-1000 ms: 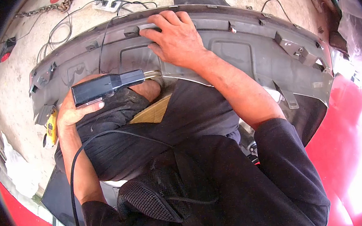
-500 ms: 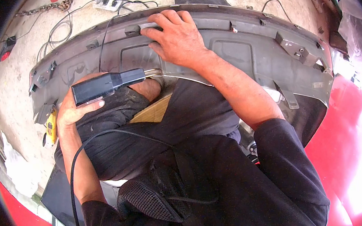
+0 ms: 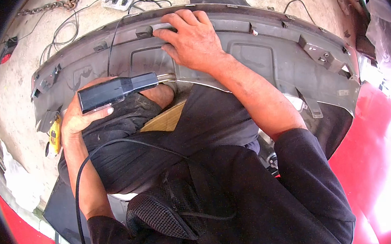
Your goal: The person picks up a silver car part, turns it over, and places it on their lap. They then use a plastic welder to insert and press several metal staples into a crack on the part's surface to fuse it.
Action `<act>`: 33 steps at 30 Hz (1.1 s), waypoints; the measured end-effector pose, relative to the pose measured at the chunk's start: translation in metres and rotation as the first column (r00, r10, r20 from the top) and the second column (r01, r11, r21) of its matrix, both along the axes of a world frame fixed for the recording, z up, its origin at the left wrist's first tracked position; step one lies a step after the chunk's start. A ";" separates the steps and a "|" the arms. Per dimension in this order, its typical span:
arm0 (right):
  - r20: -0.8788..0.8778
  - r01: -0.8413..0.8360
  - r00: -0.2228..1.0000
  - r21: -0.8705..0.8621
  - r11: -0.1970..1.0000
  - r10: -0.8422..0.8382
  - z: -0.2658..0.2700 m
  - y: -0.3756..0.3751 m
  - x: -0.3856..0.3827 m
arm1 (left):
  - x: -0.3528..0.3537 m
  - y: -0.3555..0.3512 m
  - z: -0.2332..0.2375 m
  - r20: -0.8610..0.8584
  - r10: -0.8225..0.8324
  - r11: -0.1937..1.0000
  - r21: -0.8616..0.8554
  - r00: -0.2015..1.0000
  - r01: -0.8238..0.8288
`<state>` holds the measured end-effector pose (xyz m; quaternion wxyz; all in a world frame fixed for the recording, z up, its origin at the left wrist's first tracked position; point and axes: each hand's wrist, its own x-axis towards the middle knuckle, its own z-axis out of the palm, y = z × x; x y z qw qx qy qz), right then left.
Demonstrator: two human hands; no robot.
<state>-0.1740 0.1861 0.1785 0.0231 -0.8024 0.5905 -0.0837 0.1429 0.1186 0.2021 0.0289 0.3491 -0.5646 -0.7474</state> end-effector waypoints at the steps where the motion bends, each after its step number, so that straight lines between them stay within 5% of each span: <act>1: 0.000 0.002 1.000 0.002 1.000 -0.002 0.000 0.000 0.000 | -0.001 0.000 0.001 -0.005 -0.002 1.000 0.003 1.000 0.002; 18: -0.038 -0.016 0.999 -0.009 1.000 0.016 -0.003 -0.001 -0.005 | 0.002 -0.002 0.006 0.018 0.114 0.991 -0.079 0.993 -0.113; 33: -0.049 -0.025 0.999 -0.036 0.999 0.023 -0.005 -0.001 -0.004 | 0.000 -0.001 0.001 -0.040 -0.014 0.997 -0.083 0.999 0.010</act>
